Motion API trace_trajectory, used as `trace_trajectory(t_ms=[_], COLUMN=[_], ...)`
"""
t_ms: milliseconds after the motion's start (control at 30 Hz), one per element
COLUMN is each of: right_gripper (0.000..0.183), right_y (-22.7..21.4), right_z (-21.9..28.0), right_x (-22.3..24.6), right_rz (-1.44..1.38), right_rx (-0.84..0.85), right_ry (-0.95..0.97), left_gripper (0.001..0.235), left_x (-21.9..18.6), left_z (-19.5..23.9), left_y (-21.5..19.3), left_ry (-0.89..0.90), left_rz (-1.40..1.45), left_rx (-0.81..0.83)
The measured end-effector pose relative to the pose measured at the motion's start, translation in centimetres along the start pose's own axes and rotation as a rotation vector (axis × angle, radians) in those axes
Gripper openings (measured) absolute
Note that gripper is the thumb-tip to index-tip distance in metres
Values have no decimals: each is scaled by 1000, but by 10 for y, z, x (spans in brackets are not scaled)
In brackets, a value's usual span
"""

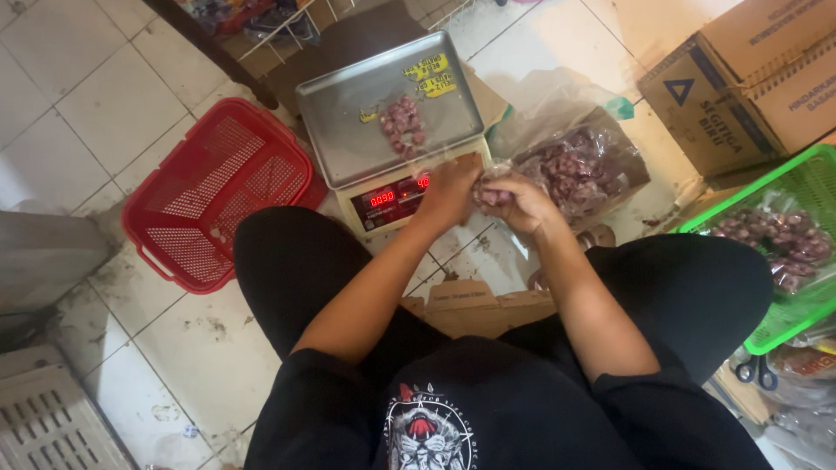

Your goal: The person weighs portions of shallots on a digital scale, places them into small plastic bags, and seals the bags by hand.

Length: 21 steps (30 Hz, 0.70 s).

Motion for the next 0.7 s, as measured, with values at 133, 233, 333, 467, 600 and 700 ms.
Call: trace_trajectory(t_ms=[133, 233, 333, 467, 600, 700], right_gripper=[16, 14, 23, 24, 23, 14], right_y=[2, -7, -19, -28, -24, -24], right_z=[-1, -9, -15, -10, -3, 0], right_x=[-5, -11, -6, 7, 14, 18], right_rz=[27, 2, -38, -24, -68, -133], right_rx=[79, 114, 158, 51, 1, 57], right_ry=[25, 43, -34, -81, -64, -137], left_gripper=[10, 14, 26, 26, 30, 26], left_x=[2, 3, 8, 20, 31, 36], left_z=[1, 1, -1, 0, 3, 5], left_y=[-5, -9, -9, -2, 14, 28], left_ry=[-10, 13, -102, -263, -261, -168], left_rz=[-93, -85, -98, -36, 32, 109], left_rx=[-95, -143, -34, 16, -63, -154])
Point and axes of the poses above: each hand's wrist, its own z-axis away from the middle knuckle, its own y-axis out of the palm, x = y × z, the point moved 2 cm from there along -z, towards the middle knuckle, and after that the axes turned 2 degrees about x, right-handed, at the moved point
